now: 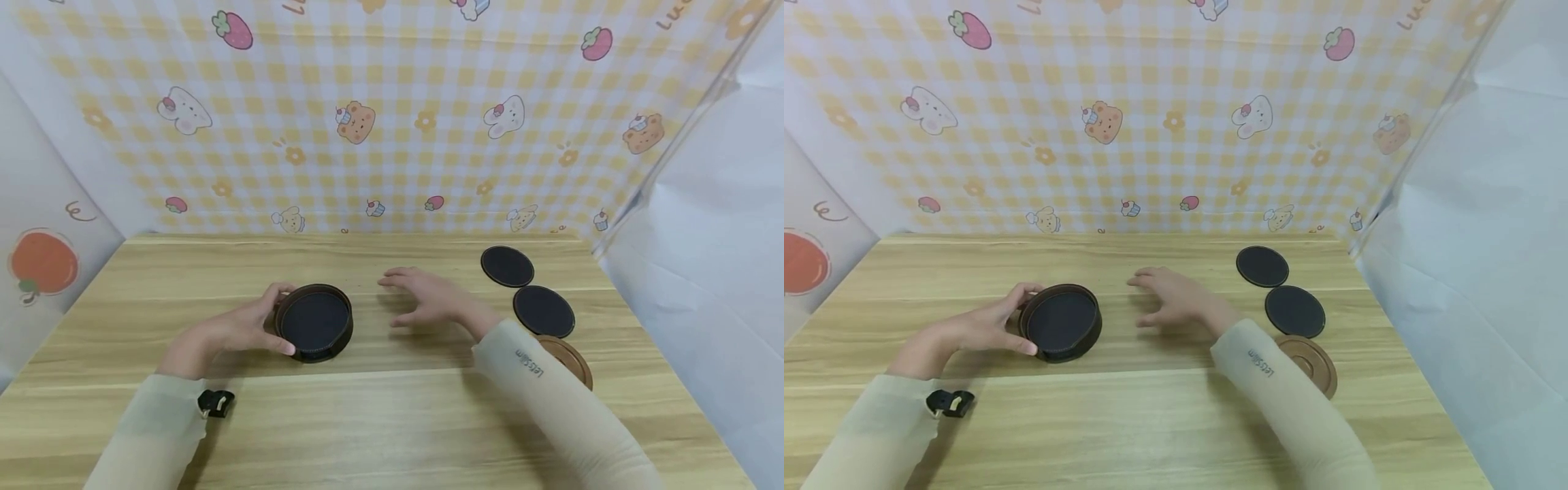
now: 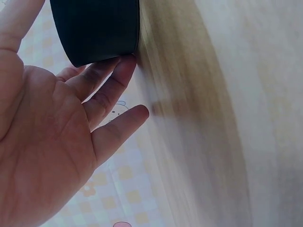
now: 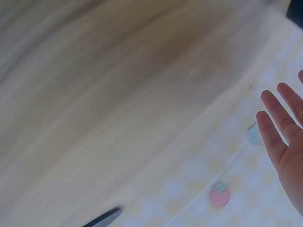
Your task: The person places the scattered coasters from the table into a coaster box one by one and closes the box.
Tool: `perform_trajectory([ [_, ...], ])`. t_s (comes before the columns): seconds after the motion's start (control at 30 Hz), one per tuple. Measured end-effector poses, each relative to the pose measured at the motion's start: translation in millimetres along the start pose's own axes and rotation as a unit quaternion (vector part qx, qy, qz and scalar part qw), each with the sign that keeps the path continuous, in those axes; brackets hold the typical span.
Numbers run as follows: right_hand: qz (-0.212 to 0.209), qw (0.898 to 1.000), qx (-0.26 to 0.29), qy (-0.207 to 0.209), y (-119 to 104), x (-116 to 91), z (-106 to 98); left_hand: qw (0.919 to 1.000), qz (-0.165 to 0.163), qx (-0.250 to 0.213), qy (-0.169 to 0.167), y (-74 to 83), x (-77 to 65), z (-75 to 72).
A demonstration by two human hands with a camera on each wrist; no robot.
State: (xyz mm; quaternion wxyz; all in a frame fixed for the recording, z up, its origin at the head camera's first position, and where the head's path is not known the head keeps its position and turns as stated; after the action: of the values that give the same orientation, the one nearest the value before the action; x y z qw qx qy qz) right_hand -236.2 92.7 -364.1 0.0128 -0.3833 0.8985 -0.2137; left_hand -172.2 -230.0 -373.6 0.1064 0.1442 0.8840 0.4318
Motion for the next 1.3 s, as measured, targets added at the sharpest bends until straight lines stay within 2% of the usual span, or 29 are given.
perform_trajectory([
  [0.3, 0.073, 0.997, -0.004, 0.026, 44, -44, -30, 1.0000, -0.008, -0.002, -0.001, -2.0, -1.0, -1.2],
  [0.5, 0.089, 0.995, -0.028, 0.045, 67, -62, -50, 0.9999, -0.012, -0.008, -0.002, -1.1, -1.9, -0.8],
  [0.7, 0.090, 0.994, -0.037, 0.057, 85, -68, -62, 0.9996, -0.026, -0.013, -0.003, -1.8, -3.0, -1.2],
  [0.9, 0.112, 0.991, -0.052, 0.057, 101, -70, -70, 0.9998, -0.016, -0.012, -0.001, -2.0, -3.1, -0.5],
  [1.3, 0.157, 0.985, -0.045, 0.054, 130, -76, -70, 0.9997, -0.021, -0.008, -0.001, 0.3, -1.0, -0.9],
])
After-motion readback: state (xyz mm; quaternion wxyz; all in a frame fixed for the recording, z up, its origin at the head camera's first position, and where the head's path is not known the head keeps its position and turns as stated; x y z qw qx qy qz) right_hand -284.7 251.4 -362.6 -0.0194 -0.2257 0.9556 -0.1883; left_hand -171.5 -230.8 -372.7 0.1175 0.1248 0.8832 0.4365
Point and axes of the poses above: each hand's wrist, its own x-axis towards the middle knuckle, its own z-axis out of the palm, y = z × x, the point moved 2 cm from there along x, towards the middle knuckle, and after that the axes turned 15 degrees about y, right-handed, at the moved point
